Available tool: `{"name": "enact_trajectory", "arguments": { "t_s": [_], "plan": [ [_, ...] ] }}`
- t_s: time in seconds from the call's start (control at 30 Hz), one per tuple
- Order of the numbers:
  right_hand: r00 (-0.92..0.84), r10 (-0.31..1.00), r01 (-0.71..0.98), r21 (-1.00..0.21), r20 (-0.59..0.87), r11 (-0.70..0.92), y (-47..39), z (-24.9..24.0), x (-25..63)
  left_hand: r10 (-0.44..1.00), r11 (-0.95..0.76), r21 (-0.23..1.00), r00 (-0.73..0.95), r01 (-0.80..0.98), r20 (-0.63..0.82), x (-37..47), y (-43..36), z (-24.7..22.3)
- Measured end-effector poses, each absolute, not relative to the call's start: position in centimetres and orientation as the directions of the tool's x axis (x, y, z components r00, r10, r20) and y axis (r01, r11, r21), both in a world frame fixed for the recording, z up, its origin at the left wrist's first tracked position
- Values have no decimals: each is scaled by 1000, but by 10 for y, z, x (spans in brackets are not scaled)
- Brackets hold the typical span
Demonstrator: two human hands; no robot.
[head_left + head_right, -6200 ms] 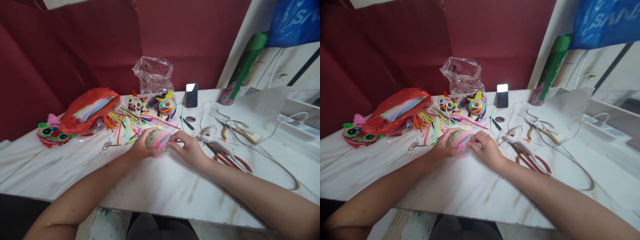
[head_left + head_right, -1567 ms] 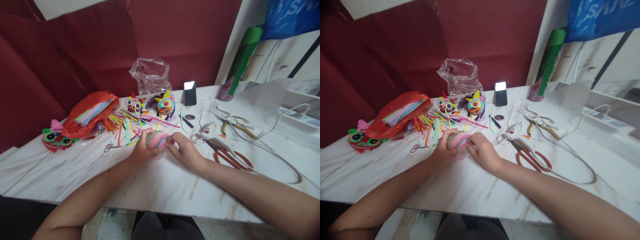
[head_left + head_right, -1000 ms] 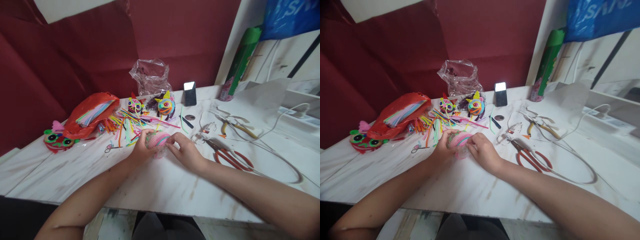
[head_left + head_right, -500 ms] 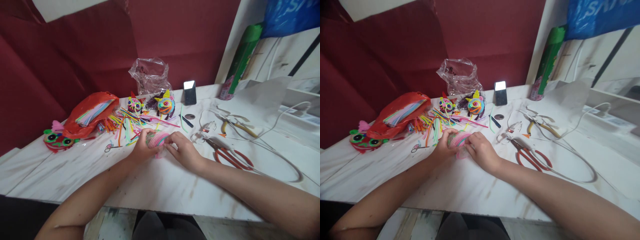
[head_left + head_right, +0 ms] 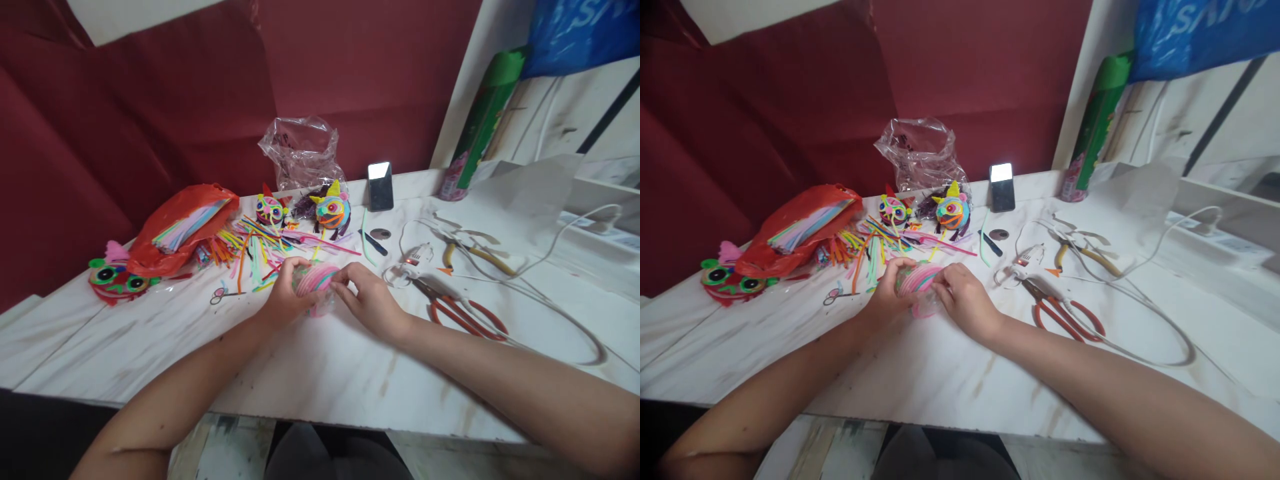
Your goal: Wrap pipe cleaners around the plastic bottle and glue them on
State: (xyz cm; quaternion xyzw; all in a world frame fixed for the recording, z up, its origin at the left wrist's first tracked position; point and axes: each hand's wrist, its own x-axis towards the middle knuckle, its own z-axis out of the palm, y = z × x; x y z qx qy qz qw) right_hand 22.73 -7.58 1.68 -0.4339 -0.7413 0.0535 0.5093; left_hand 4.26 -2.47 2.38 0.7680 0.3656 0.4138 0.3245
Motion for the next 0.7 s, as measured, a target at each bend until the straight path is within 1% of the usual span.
{"name": "enact_trajectory", "arguments": {
  "t_s": [0.2, 0.4, 0.57, 0.7],
  "plan": [
    [-103, 711, 590, -532, 696, 607, -77, 18, 227, 856, -481, 812, 377, 331, 354, 43, -24, 26],
    [-113, 693, 556, -533, 712, 638, -76, 17, 224, 863, -466, 787, 402, 405, 305, 39, -18, 33],
    [-54, 738, 538, -603, 673, 589, -77, 17, 226, 868, -417, 828, 435, 375, 240, 37, -18, 38],
    [-76, 728, 539, -586, 681, 605, -78, 17, 226, 866, -400, 841, 451, 366, 216, 35, -17, 37]
  ]
}}
